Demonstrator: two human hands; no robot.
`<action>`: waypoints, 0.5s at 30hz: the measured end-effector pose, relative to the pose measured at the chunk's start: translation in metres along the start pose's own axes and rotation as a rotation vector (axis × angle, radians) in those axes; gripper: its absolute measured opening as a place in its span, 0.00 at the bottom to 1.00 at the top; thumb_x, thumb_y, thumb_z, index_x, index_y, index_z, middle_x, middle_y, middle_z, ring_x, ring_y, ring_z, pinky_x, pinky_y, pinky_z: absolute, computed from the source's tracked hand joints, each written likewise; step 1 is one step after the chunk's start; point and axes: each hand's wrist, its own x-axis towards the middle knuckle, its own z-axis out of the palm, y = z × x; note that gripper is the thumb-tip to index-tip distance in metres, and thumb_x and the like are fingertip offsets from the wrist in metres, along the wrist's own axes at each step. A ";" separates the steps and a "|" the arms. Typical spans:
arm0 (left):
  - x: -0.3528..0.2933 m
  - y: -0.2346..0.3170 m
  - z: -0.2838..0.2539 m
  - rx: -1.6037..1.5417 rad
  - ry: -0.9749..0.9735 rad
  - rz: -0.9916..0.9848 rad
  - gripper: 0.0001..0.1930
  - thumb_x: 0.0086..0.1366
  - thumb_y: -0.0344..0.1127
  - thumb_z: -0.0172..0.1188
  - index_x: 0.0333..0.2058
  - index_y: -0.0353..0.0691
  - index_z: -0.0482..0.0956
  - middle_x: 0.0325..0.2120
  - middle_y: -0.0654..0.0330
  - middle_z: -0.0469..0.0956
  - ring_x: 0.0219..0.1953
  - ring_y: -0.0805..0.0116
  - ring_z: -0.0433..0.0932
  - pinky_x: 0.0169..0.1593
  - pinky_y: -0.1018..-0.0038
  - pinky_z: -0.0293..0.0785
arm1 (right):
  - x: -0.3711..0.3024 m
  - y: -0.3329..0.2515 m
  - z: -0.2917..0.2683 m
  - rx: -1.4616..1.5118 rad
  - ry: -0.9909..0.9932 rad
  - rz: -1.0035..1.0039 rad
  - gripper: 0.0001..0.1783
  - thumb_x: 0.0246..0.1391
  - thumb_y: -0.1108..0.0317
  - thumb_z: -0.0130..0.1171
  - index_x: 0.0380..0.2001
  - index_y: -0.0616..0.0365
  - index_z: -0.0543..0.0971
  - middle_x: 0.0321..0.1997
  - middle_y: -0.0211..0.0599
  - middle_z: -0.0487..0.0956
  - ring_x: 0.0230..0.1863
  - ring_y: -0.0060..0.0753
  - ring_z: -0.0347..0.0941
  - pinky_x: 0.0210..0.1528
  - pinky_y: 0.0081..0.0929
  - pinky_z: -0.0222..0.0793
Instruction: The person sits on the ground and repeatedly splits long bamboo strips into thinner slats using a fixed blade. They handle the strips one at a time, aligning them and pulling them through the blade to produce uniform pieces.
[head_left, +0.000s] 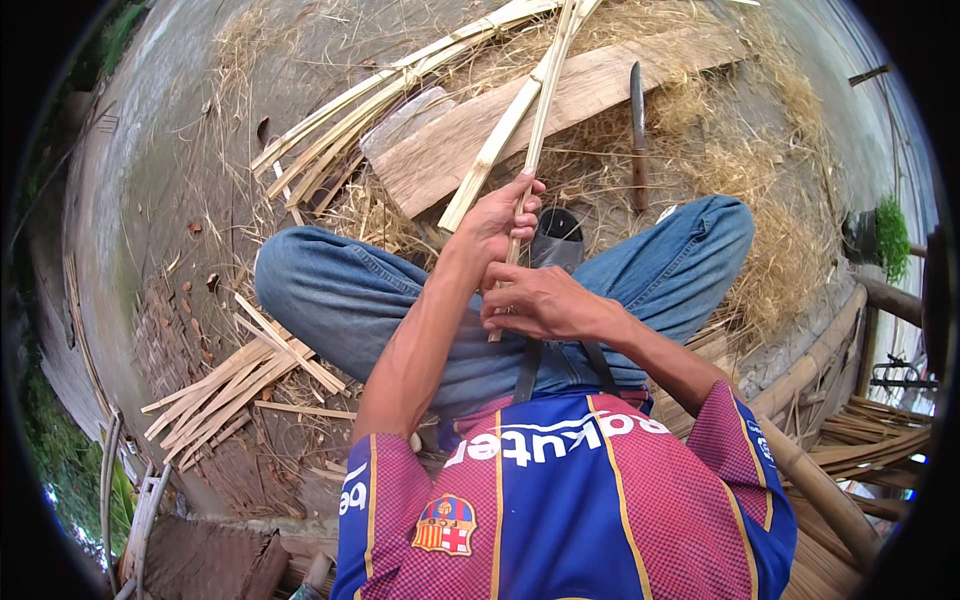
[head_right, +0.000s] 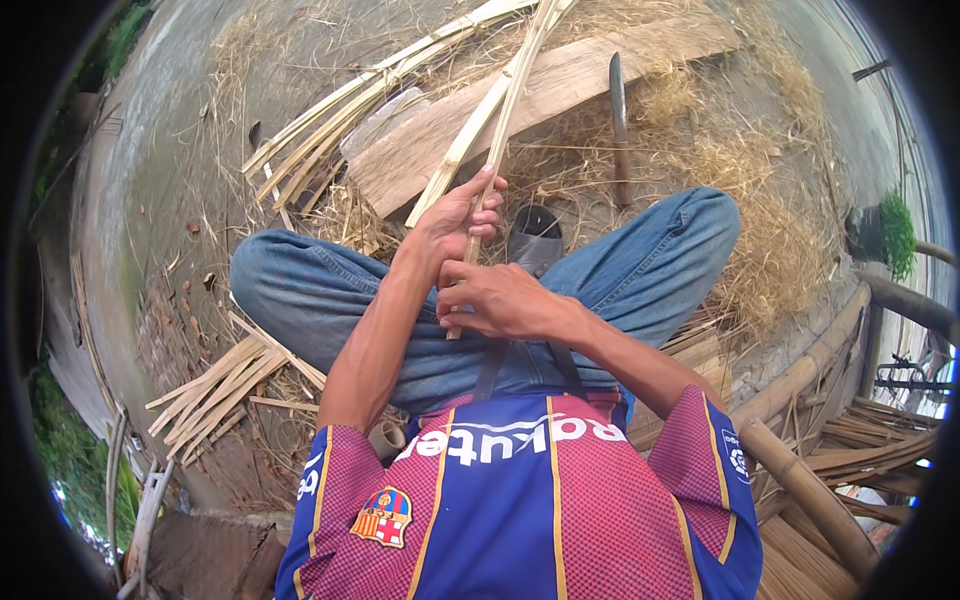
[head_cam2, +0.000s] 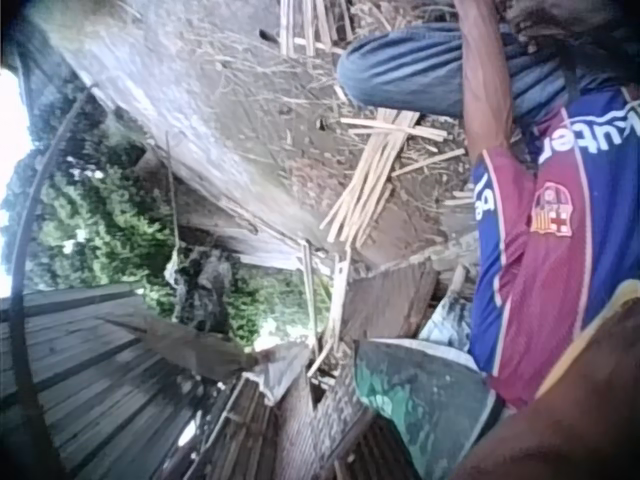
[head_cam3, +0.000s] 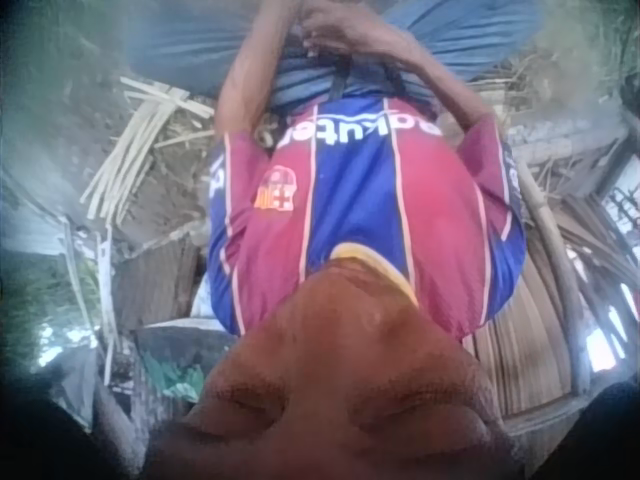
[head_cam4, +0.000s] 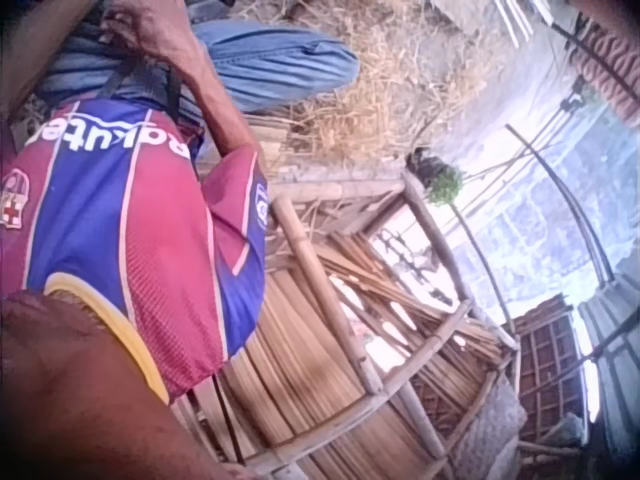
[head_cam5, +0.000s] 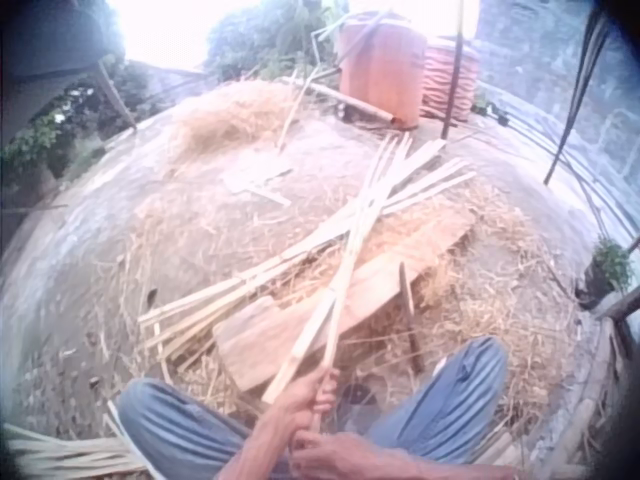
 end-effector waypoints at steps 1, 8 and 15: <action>0.001 0.000 -0.002 -0.003 0.006 0.000 0.18 0.69 0.51 0.58 0.39 0.41 0.70 0.21 0.69 0.64 0.16 0.83 0.59 0.15 0.87 0.54 | 0.001 0.001 0.003 -0.032 0.009 -0.005 0.08 0.58 0.59 0.60 0.35 0.49 0.78 0.44 0.29 0.71 0.34 0.42 0.77 0.30 0.37 0.73; 0.001 0.003 -0.002 -0.051 -0.026 -0.019 0.17 0.69 0.49 0.59 0.40 0.40 0.71 0.22 0.69 0.63 0.16 0.84 0.59 0.15 0.88 0.55 | 0.002 0.003 0.015 0.027 0.227 0.123 0.08 0.60 0.60 0.58 0.36 0.50 0.77 0.44 0.29 0.71 0.31 0.44 0.77 0.29 0.40 0.74; -0.003 0.002 0.000 -0.052 -0.005 -0.005 0.17 0.69 0.49 0.59 0.40 0.40 0.71 0.22 0.68 0.63 0.16 0.84 0.59 0.15 0.88 0.55 | -0.002 -0.009 -0.017 -0.035 -0.077 -0.024 0.07 0.57 0.60 0.60 0.35 0.48 0.78 0.43 0.28 0.73 0.31 0.40 0.78 0.30 0.36 0.74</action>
